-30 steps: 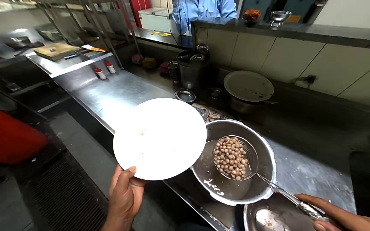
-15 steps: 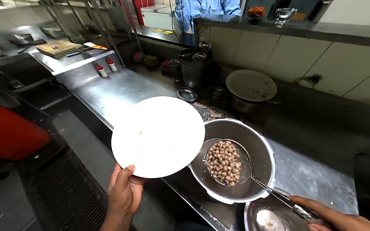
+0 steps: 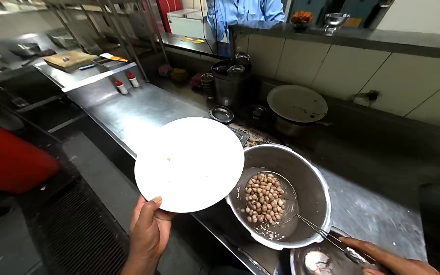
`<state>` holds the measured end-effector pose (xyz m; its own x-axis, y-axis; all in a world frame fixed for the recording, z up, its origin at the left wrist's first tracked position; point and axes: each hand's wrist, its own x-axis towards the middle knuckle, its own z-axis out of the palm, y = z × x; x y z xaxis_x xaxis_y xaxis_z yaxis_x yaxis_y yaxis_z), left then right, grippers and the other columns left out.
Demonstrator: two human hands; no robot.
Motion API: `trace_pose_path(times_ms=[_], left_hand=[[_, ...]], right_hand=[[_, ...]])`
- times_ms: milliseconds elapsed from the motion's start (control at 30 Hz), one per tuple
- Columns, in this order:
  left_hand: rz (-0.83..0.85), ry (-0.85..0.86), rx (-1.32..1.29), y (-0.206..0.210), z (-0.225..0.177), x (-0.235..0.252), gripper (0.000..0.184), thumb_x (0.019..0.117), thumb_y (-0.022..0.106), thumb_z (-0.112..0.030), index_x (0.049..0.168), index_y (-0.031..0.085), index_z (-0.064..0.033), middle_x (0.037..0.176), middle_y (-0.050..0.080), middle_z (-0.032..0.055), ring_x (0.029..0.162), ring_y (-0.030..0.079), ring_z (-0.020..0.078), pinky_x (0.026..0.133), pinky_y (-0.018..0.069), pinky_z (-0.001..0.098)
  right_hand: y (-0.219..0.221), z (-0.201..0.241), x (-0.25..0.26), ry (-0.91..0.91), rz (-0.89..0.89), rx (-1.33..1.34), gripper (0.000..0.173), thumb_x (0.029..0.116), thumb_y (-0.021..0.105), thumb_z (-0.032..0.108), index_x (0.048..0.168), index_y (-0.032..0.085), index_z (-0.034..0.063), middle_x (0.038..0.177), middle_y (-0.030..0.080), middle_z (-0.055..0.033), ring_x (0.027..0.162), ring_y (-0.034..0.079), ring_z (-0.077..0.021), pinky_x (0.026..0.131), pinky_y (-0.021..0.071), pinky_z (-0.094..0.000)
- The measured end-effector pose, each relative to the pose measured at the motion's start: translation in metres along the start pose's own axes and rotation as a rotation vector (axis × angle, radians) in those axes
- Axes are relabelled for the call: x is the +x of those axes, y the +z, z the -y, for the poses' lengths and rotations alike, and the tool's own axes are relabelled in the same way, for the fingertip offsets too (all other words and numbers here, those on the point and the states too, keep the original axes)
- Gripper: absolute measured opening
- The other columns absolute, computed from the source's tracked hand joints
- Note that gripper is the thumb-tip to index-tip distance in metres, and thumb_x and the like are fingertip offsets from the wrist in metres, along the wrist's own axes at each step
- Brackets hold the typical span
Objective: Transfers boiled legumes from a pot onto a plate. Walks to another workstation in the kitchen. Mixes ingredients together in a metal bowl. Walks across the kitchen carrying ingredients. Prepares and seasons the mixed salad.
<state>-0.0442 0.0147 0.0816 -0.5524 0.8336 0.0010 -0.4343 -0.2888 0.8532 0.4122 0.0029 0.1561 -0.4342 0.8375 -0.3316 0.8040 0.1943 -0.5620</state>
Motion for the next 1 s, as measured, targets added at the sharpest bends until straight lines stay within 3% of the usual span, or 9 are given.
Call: trace_pose_path(times_ms=[533,1000], left_hand=[[0.024,-0.003,0.006,0.0000,0.0013,-0.0009,0.037,0.0967,0.034,-0.008,0.133,0.041,-0.0082,0.109,0.070,0.0116,0.091,0.074,0.0230,0.073,0.0650,0.0444],[0.023,0.004,-0.004,-0.0036,0.0022,0.0005,0.037,0.0959,0.036,-0.009,0.133,0.042,-0.0076,0.109,0.070,0.0127,0.091,0.075,0.0243,0.073,0.0650,0.0460]], right_hand=[[0.0009,-0.0011,-0.0070,0.021,-0.009,0.003,0.046,0.1060,0.055,0.028,0.149,0.054,0.0120,0.095,0.070,-0.0256,0.074,0.067,-0.0420,0.070,0.0529,-0.0647],[0.0025,-0.0026,-0.0040,0.011,-0.016,0.007,0.045,0.1053,0.055,0.026,0.148,0.054,0.0107,0.097,0.070,-0.0264,0.074,0.067,-0.0424,0.071,0.0528,-0.0651]])
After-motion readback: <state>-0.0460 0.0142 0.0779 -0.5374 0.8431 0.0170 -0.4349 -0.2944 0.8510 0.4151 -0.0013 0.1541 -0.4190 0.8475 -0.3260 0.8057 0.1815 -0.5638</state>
